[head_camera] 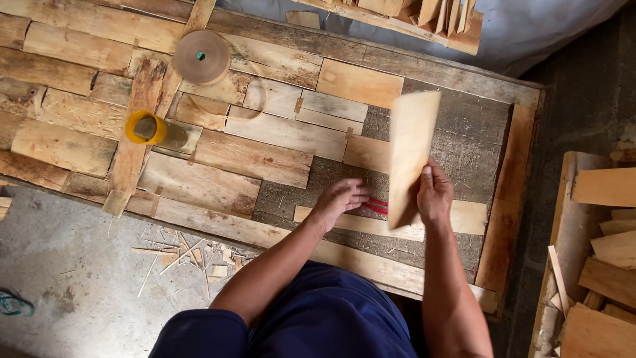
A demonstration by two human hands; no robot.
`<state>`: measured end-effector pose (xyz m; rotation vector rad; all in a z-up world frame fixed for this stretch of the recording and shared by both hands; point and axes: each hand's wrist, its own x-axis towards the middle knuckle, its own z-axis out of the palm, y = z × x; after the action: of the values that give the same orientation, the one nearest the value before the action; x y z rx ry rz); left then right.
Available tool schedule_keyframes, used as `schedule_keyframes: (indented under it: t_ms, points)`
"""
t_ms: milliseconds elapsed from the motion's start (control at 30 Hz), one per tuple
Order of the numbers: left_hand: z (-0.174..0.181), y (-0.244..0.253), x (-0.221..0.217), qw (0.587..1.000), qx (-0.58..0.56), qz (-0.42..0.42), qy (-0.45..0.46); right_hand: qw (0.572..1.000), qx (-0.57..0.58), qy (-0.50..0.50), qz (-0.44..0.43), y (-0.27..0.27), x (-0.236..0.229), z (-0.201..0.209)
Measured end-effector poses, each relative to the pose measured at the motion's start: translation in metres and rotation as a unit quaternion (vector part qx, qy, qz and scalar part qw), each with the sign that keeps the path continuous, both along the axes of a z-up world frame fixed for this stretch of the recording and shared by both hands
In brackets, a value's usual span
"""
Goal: Applying thin wood veneer strips to a surface to create a mosaic or patterned wood design.
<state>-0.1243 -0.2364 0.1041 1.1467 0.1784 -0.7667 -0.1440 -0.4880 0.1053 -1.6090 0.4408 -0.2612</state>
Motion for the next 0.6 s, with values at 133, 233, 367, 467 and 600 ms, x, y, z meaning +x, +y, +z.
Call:
schedule_keyframes:
  t_ms: [133,233,367,467,600]
  points:
    - [-0.002,-0.019,0.015,0.994,-0.067,0.079,0.038,0.965,-0.156,0.148,0.151,0.002,0.001,0.065]
    - [-0.051,-0.039,0.021,0.988,-0.022,0.151,0.001,0.891,-0.287,0.283,0.207,-0.004,0.001,0.071]
    - [-0.078,-0.062,0.034,0.967,-0.044,0.218,0.123,0.805,-0.485,0.169,0.297,-0.013,0.008,0.068]
    - [-0.086,-0.075,0.036,0.961,-0.074,0.233,0.129,0.783,-0.525,0.124,0.31,-0.02,0.015,0.066]
    - [-0.076,-0.086,0.047,0.958,-0.067,0.221,0.168,0.729,-0.575,0.151,0.338,-0.04,0.033,0.044]
